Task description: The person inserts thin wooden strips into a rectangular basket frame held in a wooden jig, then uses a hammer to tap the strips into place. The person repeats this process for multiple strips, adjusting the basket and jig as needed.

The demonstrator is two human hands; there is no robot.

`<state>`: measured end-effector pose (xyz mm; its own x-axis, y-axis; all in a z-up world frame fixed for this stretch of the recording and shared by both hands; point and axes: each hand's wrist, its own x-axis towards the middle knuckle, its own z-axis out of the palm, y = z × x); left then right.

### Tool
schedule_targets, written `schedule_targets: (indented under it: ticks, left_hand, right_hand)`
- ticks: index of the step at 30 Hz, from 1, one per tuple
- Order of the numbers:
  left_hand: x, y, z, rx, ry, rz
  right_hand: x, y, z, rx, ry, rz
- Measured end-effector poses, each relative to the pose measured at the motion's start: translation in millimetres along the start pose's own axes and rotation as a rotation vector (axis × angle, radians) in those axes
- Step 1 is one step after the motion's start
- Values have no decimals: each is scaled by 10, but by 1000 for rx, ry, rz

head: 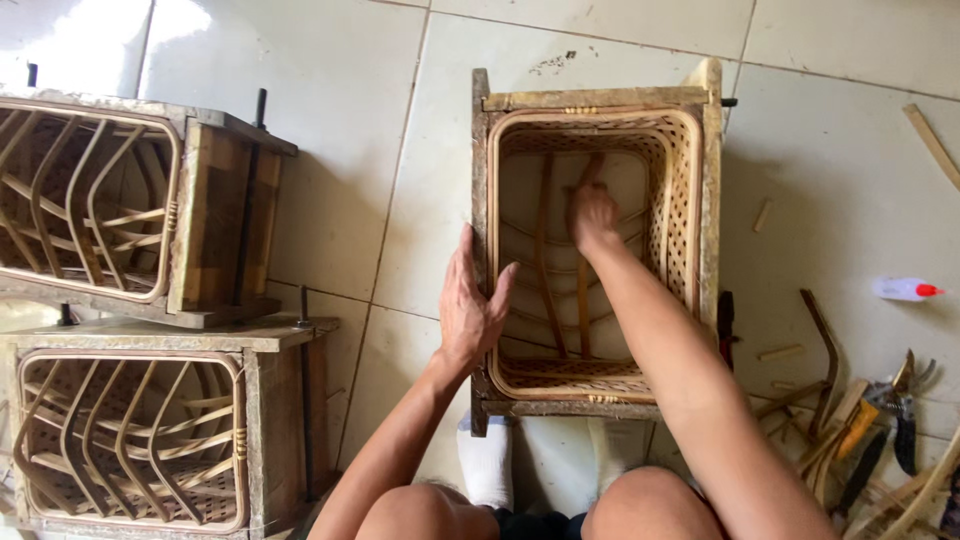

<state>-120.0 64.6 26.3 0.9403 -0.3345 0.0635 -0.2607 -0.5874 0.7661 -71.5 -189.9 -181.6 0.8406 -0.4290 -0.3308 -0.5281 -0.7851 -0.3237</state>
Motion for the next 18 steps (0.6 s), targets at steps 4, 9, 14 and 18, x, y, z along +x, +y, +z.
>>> schedule_targets:
  ticks: [4,9,14,18]
  left_hand:
    - [6,-9,-2,-15,-5,-9]
    - [3,27,-3,-23,37,15]
    - [-29,-60,55,-15,-1,-56]
    - [-48,-72,60,38,54,51]
  right_hand:
    - [-345,-92,310,346,-13,10]
    - [-541,-452,246,188,32,-129]
    - [-407,-435,372,134,-107,-62]
    - [-1026,-591,-299,413,-160,-121]
